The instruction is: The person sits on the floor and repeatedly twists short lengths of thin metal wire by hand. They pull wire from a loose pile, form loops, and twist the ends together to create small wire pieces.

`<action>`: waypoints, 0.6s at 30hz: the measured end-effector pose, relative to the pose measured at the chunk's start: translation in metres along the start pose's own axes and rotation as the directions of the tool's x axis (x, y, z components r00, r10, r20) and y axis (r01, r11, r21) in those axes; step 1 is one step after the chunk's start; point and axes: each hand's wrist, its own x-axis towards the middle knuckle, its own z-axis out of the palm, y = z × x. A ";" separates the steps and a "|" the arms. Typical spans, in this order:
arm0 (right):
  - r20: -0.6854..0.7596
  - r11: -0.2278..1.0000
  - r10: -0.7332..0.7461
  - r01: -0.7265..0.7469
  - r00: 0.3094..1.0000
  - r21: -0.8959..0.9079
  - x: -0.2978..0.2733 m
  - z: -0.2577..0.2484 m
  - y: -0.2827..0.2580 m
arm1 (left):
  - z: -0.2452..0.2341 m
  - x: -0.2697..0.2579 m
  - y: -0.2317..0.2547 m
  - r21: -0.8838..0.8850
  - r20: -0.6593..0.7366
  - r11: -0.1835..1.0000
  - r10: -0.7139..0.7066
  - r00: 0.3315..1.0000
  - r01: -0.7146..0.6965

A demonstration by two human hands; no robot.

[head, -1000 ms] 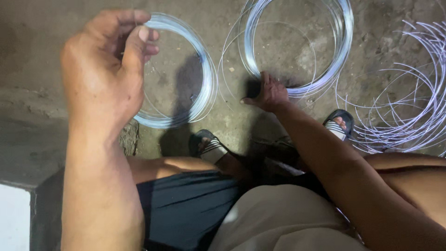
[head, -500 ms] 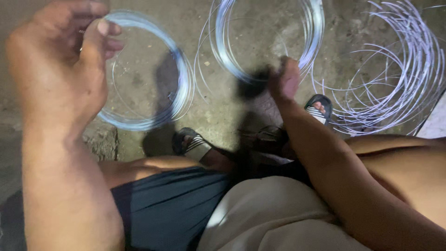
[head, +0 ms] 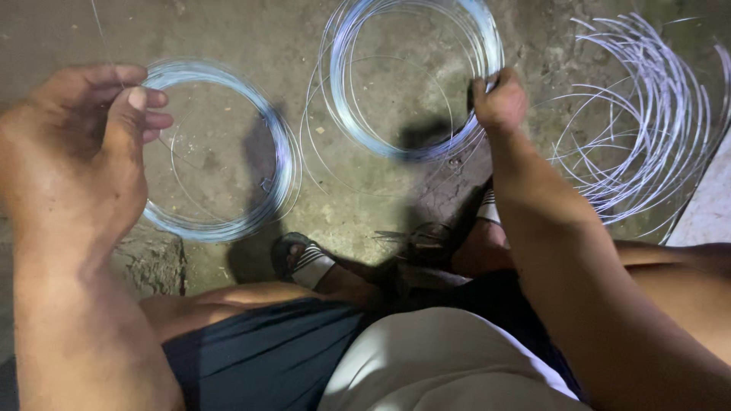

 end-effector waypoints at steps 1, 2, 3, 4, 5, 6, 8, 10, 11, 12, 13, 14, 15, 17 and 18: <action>0.135 0.998 0.065 -0.068 0.989 0.017 0.004 -0.009 -0.008 | 0.001 0.002 0.000 0.023 0.009 1.000 0.015 1.000 -0.015; 0.268 0.990 0.124 -0.136 0.955 0.026 0.001 -0.010 -0.018 | 0.001 0.004 0.002 0.045 0.019 0.999 0.029 0.999 -0.030; 0.357 0.992 0.125 -0.117 0.926 -0.044 0.003 -0.007 -0.029 | 0.003 0.007 0.003 0.067 0.023 0.996 0.054 0.998 -0.055; 0.443 0.990 0.132 -0.091 0.887 -0.113 0.006 -0.003 -0.036 | 0.005 0.009 0.006 0.063 0.017 0.996 0.055 0.998 -0.056; 0.529 0.982 0.147 -0.060 0.836 -0.178 0.004 0.005 -0.037 | 0.008 0.010 0.008 0.061 0.015 0.997 0.050 0.999 -0.051; 0.483 0.988 0.064 0.013 0.874 -0.155 0.003 0.014 -0.034 | 0.010 0.011 0.010 0.059 0.013 0.997 0.046 0.999 -0.046; 0.380 0.978 -0.107 0.165 0.919 -0.125 0.001 0.037 -0.017 | 0.013 0.012 0.014 0.080 0.005 0.997 0.008 1.000 -0.008; 0.379 0.954 -0.270 0.299 0.885 -0.021 0.008 0.057 0.007 | 0.016 0.015 0.017 0.108 -0.001 0.994 -0.032 0.999 0.032; 0.371 0.930 -0.351 0.366 0.860 0.031 0.013 0.065 0.018 | 0.017 0.016 0.020 0.128 -0.006 0.990 -0.055 0.998 0.055; 0.356 0.858 -0.419 0.492 0.835 -0.145 0.022 0.070 0.027 | 0.018 0.017 0.022 0.147 -0.011 0.986 -0.077 0.997 0.078; 0.352 0.744 -0.482 0.587 0.803 -0.321 0.032 0.071 0.034 | 0.018 0.018 0.023 0.142 -0.010 0.986 -0.091 0.996 0.091; 0.359 0.591 -0.539 0.646 0.762 -0.483 0.040 0.069 0.036 | 0.019 0.020 0.024 0.138 -0.009 0.985 -0.104 0.995 0.104; 0.098 0.678 -0.560 0.523 0.823 -0.517 0.047 0.067 0.036 | 0.019 0.021 0.025 0.137 -0.009 0.983 -0.119 0.993 0.119; -0.087 0.951 -0.169 0.139 0.982 -0.278 0.068 0.052 0.044 | 0.020 0.023 0.026 0.190 0.001 0.977 -0.104 0.995 0.101; 0.089 0.976 0.209 -0.202 0.974 -0.079 0.076 0.042 0.042 | 0.020 0.024 0.026 0.218 0.010 0.971 -0.099 0.995 0.094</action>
